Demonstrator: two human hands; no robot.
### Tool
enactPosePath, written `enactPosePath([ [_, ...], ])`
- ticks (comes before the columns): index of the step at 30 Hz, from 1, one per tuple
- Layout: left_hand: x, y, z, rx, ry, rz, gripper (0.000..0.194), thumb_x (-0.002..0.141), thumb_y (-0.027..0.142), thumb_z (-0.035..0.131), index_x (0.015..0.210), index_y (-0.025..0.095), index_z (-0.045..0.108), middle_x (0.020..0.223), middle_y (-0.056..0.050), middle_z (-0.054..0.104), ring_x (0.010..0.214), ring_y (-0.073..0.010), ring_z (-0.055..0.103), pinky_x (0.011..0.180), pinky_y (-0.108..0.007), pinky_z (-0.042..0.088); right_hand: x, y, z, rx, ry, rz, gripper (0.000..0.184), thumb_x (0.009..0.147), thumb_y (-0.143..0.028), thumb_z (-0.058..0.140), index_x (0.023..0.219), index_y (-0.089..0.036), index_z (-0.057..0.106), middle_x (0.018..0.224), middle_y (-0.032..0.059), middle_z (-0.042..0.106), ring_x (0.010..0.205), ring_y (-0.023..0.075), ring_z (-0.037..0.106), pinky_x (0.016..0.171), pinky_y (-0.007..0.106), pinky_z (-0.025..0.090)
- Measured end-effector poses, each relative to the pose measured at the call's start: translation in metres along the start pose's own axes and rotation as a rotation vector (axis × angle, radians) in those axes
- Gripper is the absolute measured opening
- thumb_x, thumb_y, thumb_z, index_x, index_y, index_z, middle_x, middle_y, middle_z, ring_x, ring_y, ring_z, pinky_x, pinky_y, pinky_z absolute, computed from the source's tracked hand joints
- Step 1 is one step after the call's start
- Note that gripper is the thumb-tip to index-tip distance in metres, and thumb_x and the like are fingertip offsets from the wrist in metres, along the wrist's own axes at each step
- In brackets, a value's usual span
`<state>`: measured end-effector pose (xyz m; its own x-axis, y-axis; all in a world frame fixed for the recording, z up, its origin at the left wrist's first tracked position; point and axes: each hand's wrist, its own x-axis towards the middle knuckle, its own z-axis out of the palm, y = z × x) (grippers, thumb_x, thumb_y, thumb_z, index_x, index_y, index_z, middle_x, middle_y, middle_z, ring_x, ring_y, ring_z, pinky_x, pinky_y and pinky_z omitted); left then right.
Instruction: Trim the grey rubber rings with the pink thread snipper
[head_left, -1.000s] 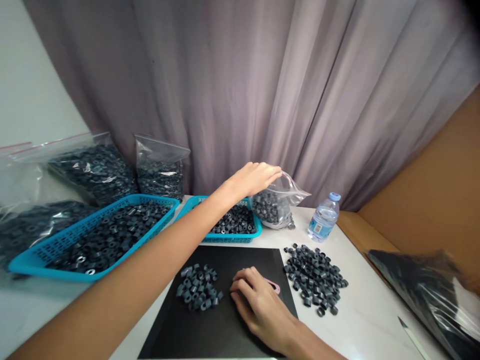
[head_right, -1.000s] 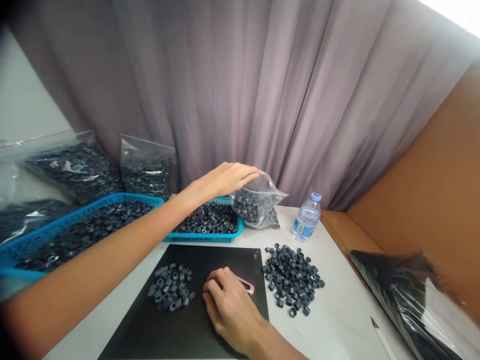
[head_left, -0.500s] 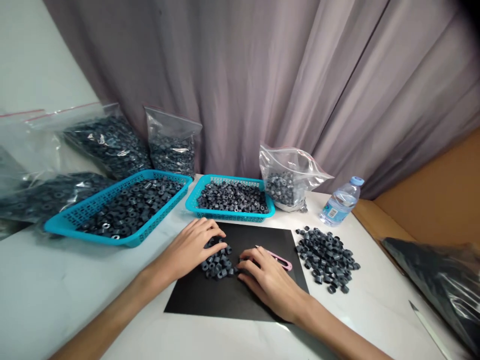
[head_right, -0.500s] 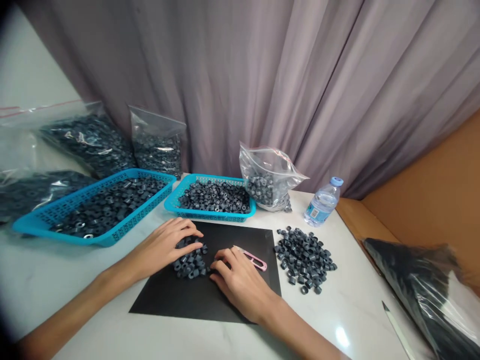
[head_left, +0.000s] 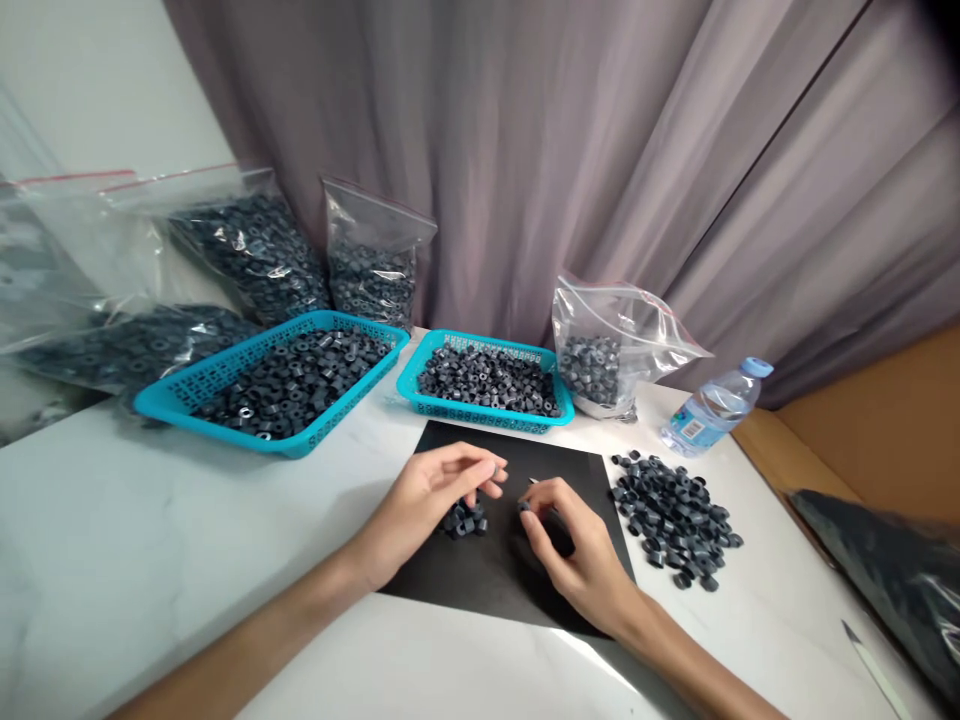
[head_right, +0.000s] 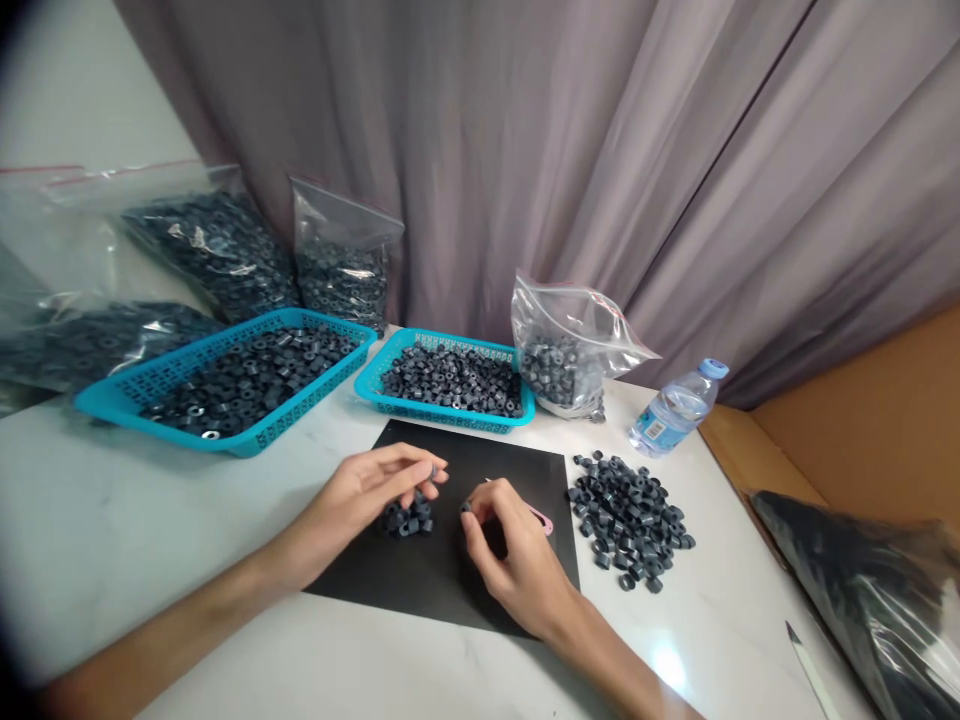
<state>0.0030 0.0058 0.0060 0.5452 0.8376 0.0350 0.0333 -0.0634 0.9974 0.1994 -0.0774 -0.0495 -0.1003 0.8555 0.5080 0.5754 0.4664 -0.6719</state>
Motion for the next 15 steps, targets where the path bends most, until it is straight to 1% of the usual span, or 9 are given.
enactPosePath([
  [3,-0.009,0.0,0.014,-0.197,-0.078,-0.174,0.027,0.09,0.04,0.065,0.107,0.021,0.073,0.103,-0.007,0.074,0.091,-0.0172,0.065,0.081,-0.026,0.048,-0.002,0.001,0.0,0.082,0.127,0.06,0.008,0.1,-0.024,0.05,0.093,-0.021,0.053,0.09,0.0041,0.059,0.081,0.0171,0.059,0.074,0.031,0.051],
  [6,-0.012,0.0,0.02,-0.323,-0.117,-0.273,0.026,0.09,0.037,0.066,0.11,0.021,0.072,0.104,-0.006,0.074,0.1,-0.0172,0.065,0.093,-0.027,0.047,-0.004,0.001,0.0,0.111,0.182,0.062,0.007,0.099,-0.024,0.052,0.093,-0.021,0.055,0.087,0.0036,0.059,0.078,0.0163,0.059,0.072,0.03,0.051],
  [8,-0.013,0.001,0.021,-0.373,-0.121,-0.293,0.025,0.09,0.037,0.066,0.109,0.021,0.073,0.103,-0.006,0.075,0.102,-0.018,0.066,0.096,-0.029,0.046,-0.005,0.002,0.0,0.11,0.199,0.048,0.006,0.099,-0.023,0.053,0.094,-0.021,0.056,0.086,0.0034,0.059,0.077,0.0162,0.06,0.072,0.03,0.051],
  [11,-0.011,0.003,0.021,-0.398,-0.113,-0.308,0.025,0.089,0.038,0.067,0.105,0.02,0.074,0.104,-0.007,0.076,0.102,-0.0192,0.067,0.096,-0.029,0.048,-0.006,0.003,-0.001,0.106,0.218,0.04,0.005,0.099,-0.022,0.053,0.098,-0.021,0.057,0.086,0.003,0.06,0.075,0.0153,0.061,0.069,0.029,0.052],
  [15,-0.01,0.002,0.02,-0.386,-0.098,-0.325,0.021,0.087,0.035,0.071,0.101,0.02,0.074,0.101,-0.006,0.075,0.101,-0.0183,0.068,0.094,-0.027,0.049,-0.006,0.003,-0.002,0.088,0.195,0.039,0.006,0.1,-0.022,0.051,0.101,-0.021,0.057,0.086,0.0032,0.061,0.075,0.0158,0.061,0.068,0.029,0.051],
])
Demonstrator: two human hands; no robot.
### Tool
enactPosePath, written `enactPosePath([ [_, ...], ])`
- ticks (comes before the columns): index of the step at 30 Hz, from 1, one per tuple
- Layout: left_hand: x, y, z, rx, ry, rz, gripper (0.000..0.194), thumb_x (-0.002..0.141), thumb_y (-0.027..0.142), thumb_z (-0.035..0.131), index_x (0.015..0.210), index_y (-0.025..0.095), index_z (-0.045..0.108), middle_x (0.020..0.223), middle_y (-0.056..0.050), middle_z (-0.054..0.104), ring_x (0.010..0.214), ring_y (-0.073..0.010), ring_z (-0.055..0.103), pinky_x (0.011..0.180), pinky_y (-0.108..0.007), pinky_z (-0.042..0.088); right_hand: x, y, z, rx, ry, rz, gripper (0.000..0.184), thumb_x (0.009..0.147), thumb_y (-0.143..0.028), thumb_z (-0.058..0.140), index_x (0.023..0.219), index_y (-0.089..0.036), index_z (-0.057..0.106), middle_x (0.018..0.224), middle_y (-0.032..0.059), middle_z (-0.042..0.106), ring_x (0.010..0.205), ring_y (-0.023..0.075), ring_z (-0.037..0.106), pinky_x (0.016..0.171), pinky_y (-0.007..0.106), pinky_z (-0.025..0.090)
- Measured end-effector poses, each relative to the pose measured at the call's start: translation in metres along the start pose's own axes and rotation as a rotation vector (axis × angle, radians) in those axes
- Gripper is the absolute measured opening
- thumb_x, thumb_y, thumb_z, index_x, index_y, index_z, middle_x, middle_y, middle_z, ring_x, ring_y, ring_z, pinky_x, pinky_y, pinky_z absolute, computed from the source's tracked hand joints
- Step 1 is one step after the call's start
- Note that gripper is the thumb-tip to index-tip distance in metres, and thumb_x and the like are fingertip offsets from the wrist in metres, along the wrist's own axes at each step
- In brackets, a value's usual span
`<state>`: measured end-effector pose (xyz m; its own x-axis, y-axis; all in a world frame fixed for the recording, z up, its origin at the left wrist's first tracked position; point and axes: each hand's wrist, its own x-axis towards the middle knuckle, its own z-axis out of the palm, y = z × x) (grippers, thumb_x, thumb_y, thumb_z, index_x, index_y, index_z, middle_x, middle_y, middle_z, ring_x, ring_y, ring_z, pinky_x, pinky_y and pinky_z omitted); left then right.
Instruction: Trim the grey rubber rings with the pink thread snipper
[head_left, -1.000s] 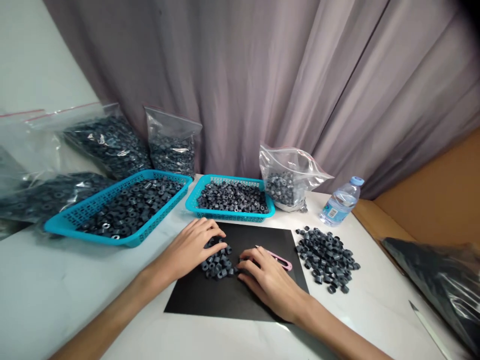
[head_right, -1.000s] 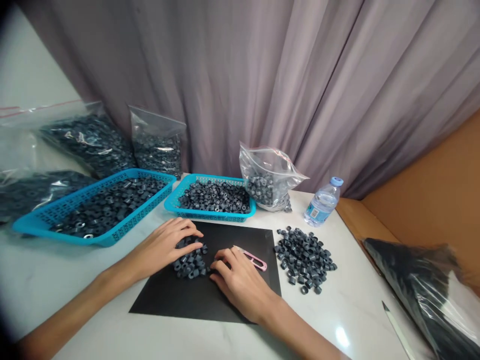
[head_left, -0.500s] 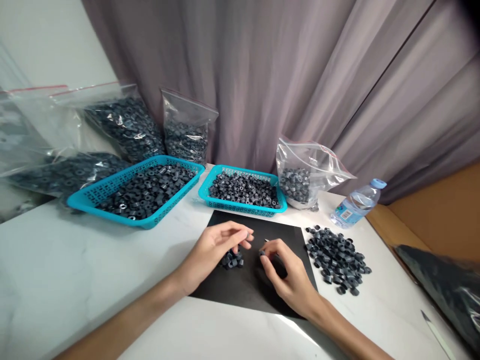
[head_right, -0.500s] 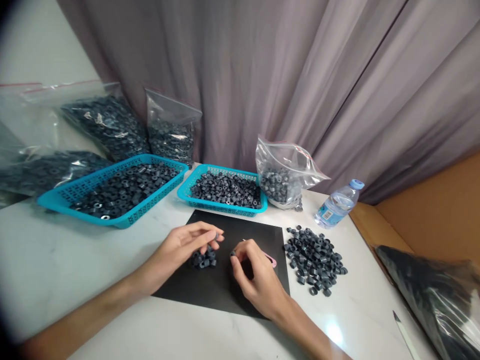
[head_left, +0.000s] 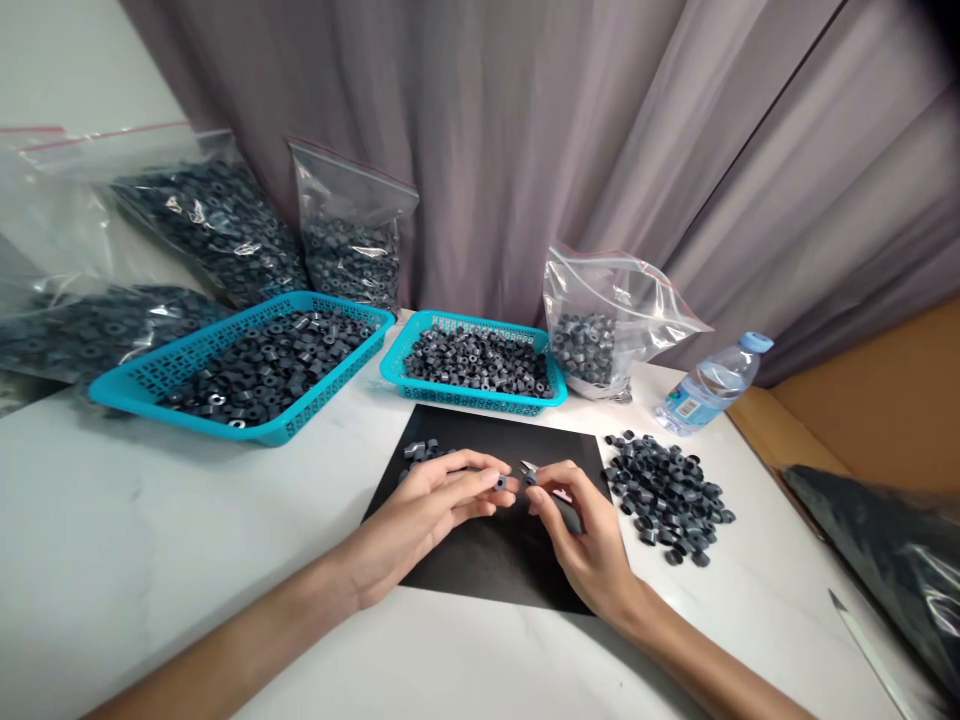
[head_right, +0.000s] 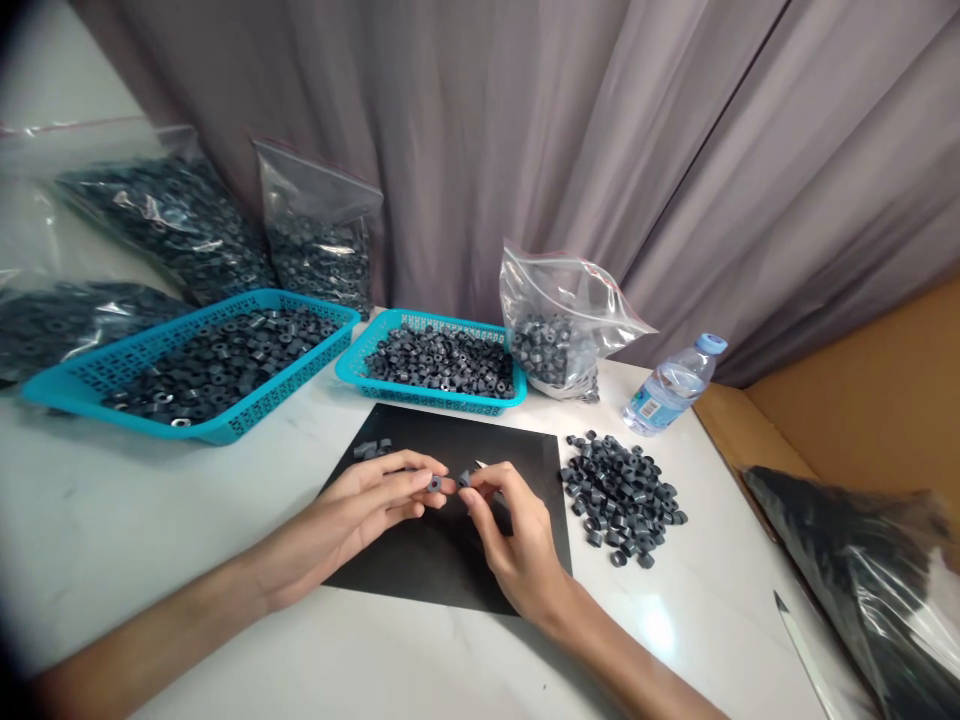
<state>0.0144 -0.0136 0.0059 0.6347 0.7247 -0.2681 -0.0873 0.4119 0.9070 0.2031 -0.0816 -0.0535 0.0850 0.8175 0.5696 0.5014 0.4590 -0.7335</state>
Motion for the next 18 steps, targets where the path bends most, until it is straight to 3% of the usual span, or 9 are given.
enactPosePath([
  [18,0.0045,-0.0053,-0.002,0.098,-0.039,0.063,0.026,0.094,0.035,0.06,0.108,0.018,0.076,0.109,-0.008,0.075,0.104,-0.0221,0.068,0.098,-0.033,0.048,0.0027,-0.0016,-0.0004,-0.081,-0.062,-0.049,0.006,0.101,-0.022,0.051,0.1,-0.021,0.057,0.085,0.0031,0.058,0.075,0.0163,0.058,0.069,0.03,0.048],
])
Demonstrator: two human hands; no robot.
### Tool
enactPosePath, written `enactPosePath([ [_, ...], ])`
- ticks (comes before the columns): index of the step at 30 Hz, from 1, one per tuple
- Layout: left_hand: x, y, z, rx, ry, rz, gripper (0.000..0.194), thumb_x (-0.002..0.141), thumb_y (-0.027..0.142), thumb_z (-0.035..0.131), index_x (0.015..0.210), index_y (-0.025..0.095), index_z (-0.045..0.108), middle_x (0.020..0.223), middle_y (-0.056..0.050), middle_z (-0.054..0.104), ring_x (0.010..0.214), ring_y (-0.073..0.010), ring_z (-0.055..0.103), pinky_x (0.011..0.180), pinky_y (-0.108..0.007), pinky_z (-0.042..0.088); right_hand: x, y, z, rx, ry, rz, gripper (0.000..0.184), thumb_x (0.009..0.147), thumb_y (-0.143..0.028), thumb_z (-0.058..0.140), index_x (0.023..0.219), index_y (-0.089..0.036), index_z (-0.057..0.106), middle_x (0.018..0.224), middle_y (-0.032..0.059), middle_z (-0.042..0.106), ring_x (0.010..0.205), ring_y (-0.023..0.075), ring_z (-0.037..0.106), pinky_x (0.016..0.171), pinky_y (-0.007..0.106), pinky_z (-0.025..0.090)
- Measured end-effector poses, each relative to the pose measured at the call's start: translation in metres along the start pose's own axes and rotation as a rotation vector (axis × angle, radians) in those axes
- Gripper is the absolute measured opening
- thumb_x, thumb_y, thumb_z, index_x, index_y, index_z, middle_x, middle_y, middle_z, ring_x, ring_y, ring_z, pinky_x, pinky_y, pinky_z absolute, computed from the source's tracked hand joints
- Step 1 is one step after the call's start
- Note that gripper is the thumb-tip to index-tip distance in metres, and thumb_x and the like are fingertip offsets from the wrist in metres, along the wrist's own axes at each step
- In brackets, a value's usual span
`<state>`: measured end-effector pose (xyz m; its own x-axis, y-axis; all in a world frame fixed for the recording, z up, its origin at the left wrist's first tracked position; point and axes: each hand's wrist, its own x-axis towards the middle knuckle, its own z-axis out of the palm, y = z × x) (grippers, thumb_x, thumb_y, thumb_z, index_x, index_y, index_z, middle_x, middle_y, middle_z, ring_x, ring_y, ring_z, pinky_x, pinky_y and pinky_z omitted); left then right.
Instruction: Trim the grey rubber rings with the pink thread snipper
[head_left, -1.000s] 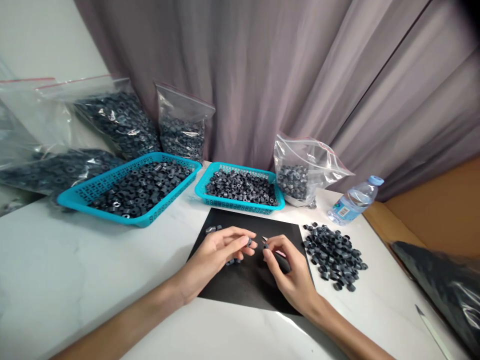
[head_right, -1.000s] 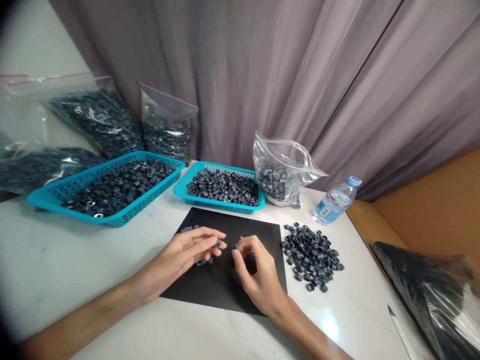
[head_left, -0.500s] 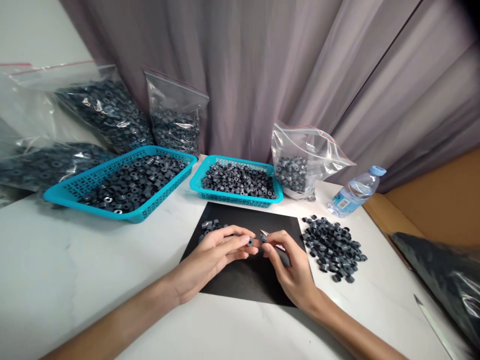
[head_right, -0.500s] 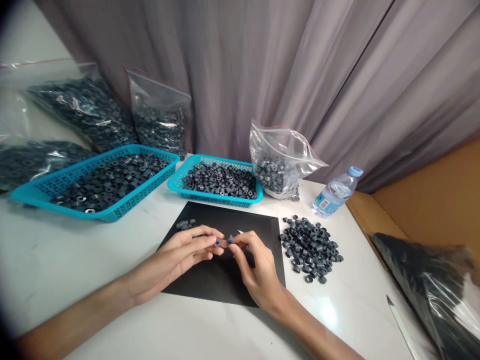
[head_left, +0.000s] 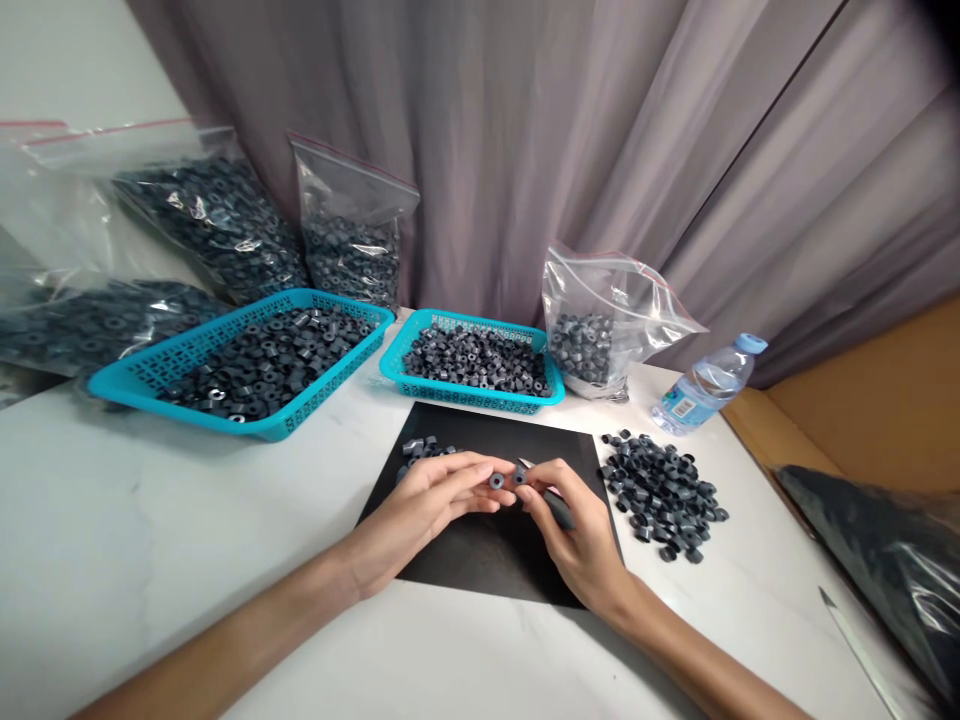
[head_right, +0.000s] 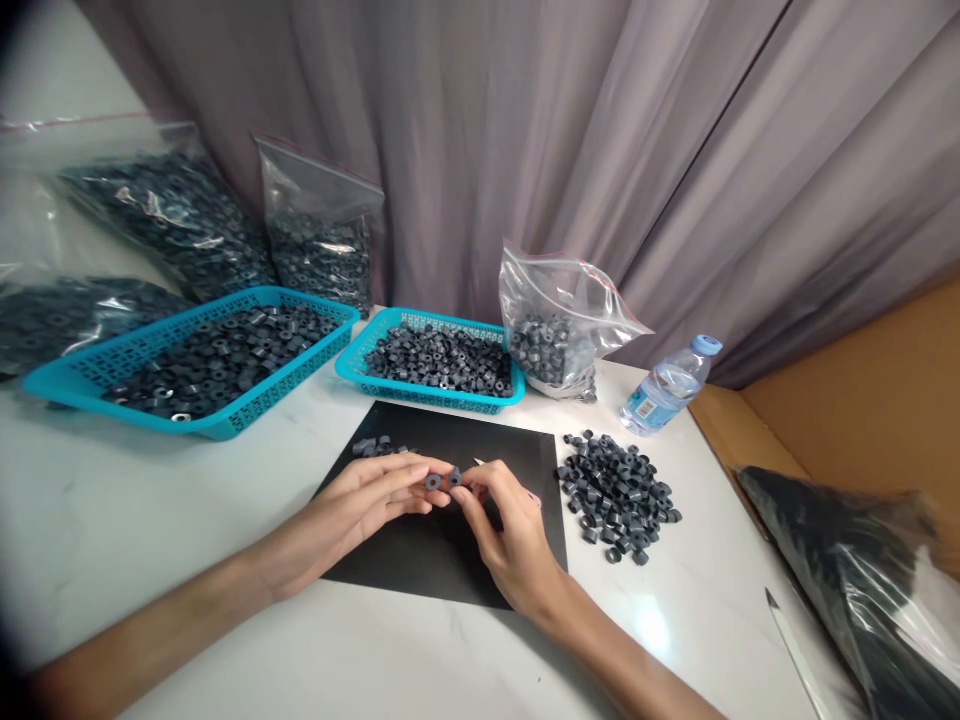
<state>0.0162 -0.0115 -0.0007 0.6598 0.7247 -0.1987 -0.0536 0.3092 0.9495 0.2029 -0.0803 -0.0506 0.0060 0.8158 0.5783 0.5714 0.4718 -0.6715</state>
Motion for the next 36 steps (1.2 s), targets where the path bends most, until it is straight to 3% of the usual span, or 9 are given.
enactPosePath([
  [8,0.0001,-0.0027,0.0012,0.035,0.007,0.015,0.033,0.094,0.043,0.059,0.107,0.017,0.074,0.101,-0.007,0.075,0.101,-0.0212,0.067,0.091,-0.031,0.049,-0.0004,0.0008,0.0013,-0.057,-0.004,-0.082,0.006,0.099,-0.017,0.055,0.102,-0.021,0.058,0.089,0.0037,0.06,0.077,0.016,0.059,0.069,0.029,0.049],
  [15,0.0026,-0.0077,0.0052,0.236,0.049,0.125,0.02,0.088,0.038,0.069,0.094,0.019,0.067,0.087,-0.001,0.069,0.086,-0.0158,0.066,0.076,-0.026,0.047,-0.0024,0.0011,0.0036,-0.117,-0.022,-0.162,0.013,0.097,-0.013,0.057,0.107,-0.022,0.06,0.095,0.0048,0.063,0.076,0.015,0.06,0.071,0.029,0.051],
  [21,-0.0029,-0.0011,0.0023,-0.013,0.063,-0.015,0.02,0.09,0.038,0.066,0.093,0.02,0.059,0.097,-0.005,0.072,0.1,-0.0174,0.064,0.089,-0.03,0.045,-0.001,-0.0012,0.0004,-0.018,0.057,-0.053,0.016,0.095,-0.013,0.059,0.109,-0.02,0.062,0.095,0.0055,0.063,0.079,0.016,0.061,0.071,0.03,0.052],
  [27,-0.0062,-0.0024,0.0037,-0.077,0.048,-0.085,0.028,0.092,0.037,0.065,0.112,0.018,0.063,0.106,-0.008,0.075,0.108,-0.0217,0.067,0.099,-0.035,0.046,-0.0009,-0.0034,-0.002,0.031,0.054,-0.077,0.029,0.094,-0.009,0.058,0.119,-0.022,0.062,0.105,0.0076,0.064,0.089,0.018,0.063,0.079,0.033,0.053],
  [36,-0.005,-0.0012,0.0074,-0.274,0.049,-0.125,0.023,0.096,0.033,0.059,0.099,0.014,0.071,0.104,-0.011,0.078,0.109,-0.0262,0.07,0.107,-0.04,0.047,0.0006,-0.0041,-0.0039,0.016,0.045,-0.08,0.034,0.094,-0.007,0.057,0.12,-0.026,0.065,0.102,0.0054,0.058,0.086,0.0163,0.061,0.077,0.031,0.052],
])
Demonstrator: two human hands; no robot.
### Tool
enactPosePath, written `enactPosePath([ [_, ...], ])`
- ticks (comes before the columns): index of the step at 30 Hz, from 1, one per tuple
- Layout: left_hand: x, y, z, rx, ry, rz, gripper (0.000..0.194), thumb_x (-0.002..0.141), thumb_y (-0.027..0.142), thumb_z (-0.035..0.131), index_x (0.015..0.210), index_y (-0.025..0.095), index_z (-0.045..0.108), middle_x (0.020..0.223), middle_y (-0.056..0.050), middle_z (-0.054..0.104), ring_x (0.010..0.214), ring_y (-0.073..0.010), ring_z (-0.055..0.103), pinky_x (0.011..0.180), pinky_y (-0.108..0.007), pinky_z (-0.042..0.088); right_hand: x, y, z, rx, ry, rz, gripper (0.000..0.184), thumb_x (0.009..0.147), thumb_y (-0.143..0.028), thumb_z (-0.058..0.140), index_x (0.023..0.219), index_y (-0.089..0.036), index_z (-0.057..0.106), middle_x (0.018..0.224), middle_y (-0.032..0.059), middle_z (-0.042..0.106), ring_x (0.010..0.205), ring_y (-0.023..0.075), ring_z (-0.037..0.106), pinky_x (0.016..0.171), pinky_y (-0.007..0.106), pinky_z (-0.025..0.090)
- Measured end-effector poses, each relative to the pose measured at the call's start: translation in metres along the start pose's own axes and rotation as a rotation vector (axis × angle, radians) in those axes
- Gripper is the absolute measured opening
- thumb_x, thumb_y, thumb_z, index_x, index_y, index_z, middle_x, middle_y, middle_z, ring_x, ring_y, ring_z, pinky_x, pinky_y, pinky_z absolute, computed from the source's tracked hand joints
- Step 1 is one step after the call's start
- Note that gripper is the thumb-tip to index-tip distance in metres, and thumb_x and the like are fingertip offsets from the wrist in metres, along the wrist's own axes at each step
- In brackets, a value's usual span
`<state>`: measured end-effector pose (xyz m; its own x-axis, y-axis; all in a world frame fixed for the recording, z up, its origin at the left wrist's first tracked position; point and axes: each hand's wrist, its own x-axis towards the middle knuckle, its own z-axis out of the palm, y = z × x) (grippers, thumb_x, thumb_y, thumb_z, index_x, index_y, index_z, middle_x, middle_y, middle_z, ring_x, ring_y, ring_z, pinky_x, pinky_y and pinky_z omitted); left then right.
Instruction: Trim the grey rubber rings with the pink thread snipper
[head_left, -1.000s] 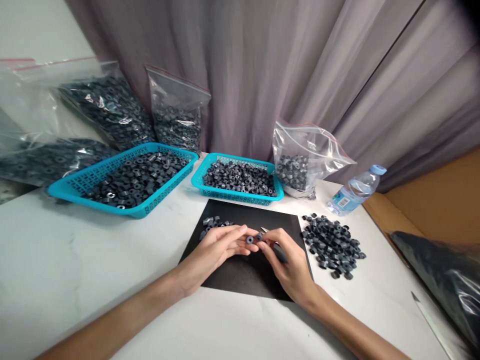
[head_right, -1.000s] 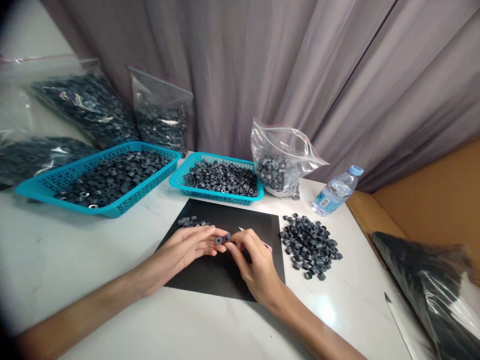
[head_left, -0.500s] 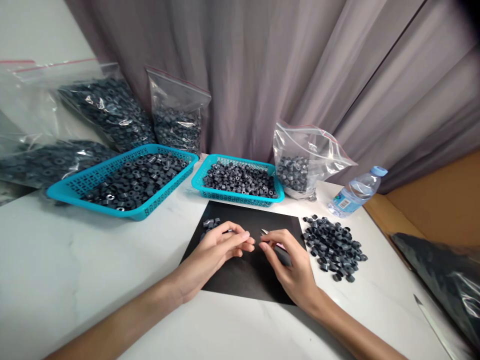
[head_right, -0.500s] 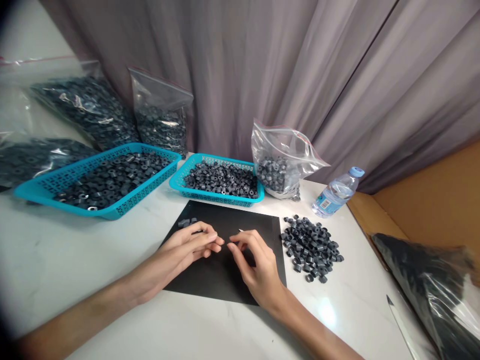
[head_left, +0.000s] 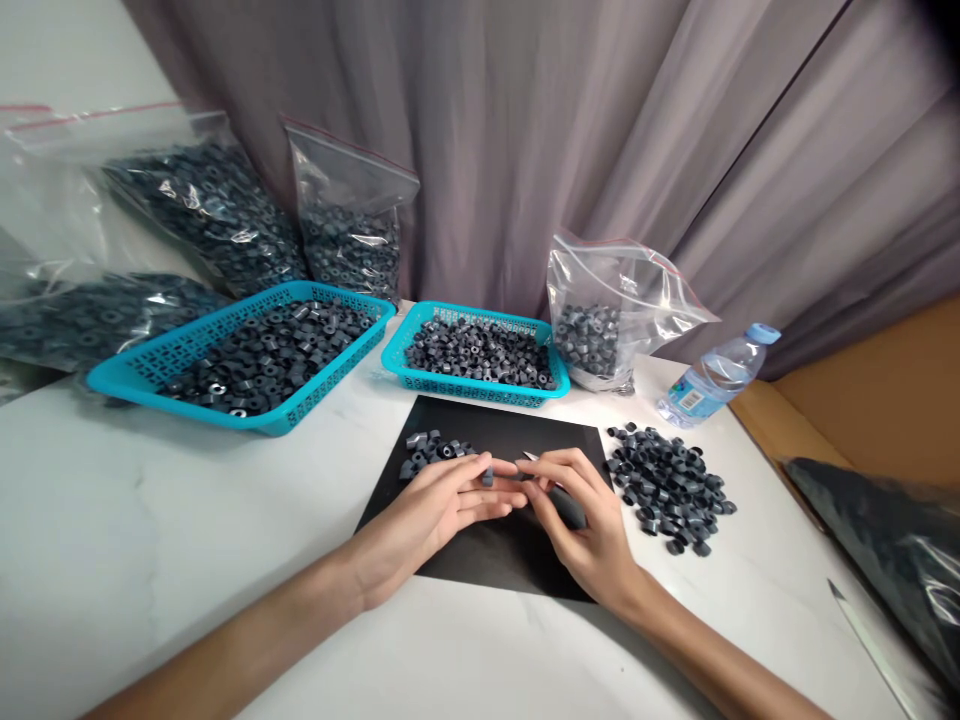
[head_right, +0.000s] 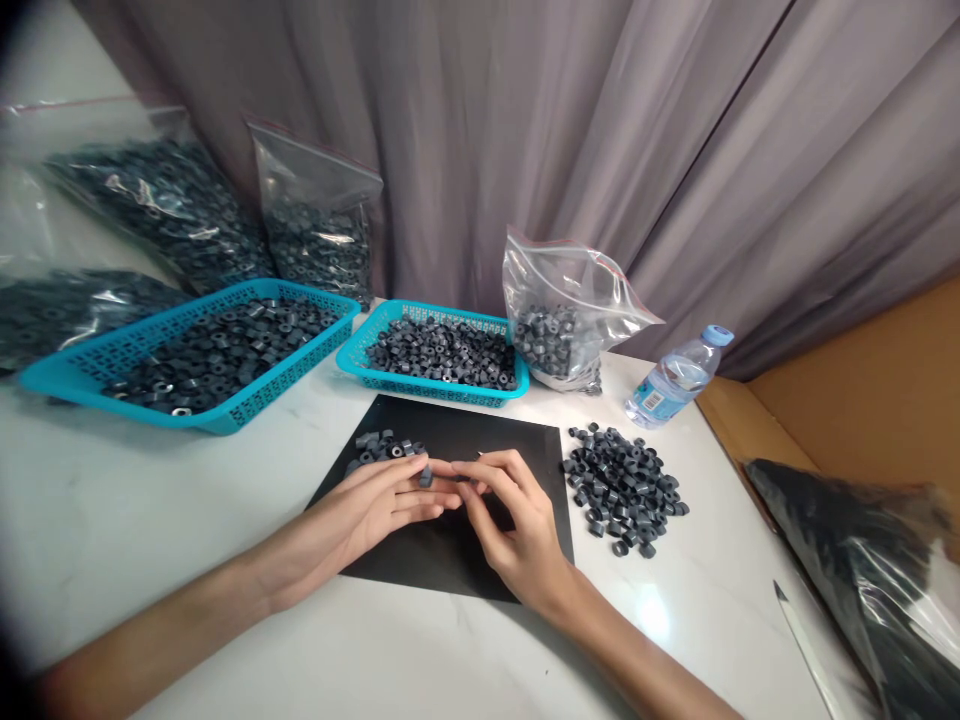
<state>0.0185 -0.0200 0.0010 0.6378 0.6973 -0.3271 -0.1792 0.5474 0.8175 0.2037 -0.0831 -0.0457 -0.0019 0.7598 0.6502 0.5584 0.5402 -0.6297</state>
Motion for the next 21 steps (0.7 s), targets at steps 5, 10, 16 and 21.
enactPosePath([
  [5,-0.0024,-0.001,-0.0009,0.084,0.005,0.027,0.019,0.093,0.029,0.064,0.104,0.016,0.072,0.113,-0.008,0.075,0.113,-0.0244,0.068,0.105,-0.035,0.047,0.0013,0.0004,-0.0007,-0.007,-0.039,-0.003,0.03,0.095,-0.008,0.054,0.117,-0.025,0.067,0.101,0.0061,0.057,0.092,0.0179,0.061,0.081,0.033,0.051],
  [10,-0.0032,-0.0014,-0.0005,0.175,-0.015,0.036,0.024,0.092,0.033,0.065,0.108,0.017,0.073,0.113,-0.008,0.074,0.116,-0.0232,0.065,0.103,-0.032,0.046,0.0009,0.0005,0.0003,0.017,-0.041,-0.009,0.025,0.095,-0.009,0.056,0.113,-0.024,0.067,0.104,0.0069,0.06,0.096,0.019,0.062,0.085,0.034,0.052],
  [16,-0.0033,-0.0045,-0.0008,0.021,-0.022,-0.004,0.021,0.093,0.033,0.064,0.1,0.017,0.075,0.116,-0.009,0.075,0.112,-0.0228,0.067,0.107,-0.037,0.044,0.0012,-0.0002,-0.0007,0.022,0.0,0.019,0.02,0.095,-0.013,0.058,0.111,-0.022,0.066,0.093,0.0049,0.062,0.081,0.017,0.061,0.073,0.032,0.053],
  [21,-0.0027,-0.002,0.0026,-0.054,-0.087,-0.036,0.022,0.094,0.033,0.06,0.097,0.015,0.074,0.114,-0.01,0.075,0.11,-0.0231,0.067,0.11,-0.04,0.042,0.0027,-0.0022,-0.0027,0.018,-0.044,0.013,0.019,0.096,-0.015,0.057,0.11,-0.021,0.068,0.097,0.0071,0.062,0.085,0.018,0.061,0.074,0.033,0.054],
])
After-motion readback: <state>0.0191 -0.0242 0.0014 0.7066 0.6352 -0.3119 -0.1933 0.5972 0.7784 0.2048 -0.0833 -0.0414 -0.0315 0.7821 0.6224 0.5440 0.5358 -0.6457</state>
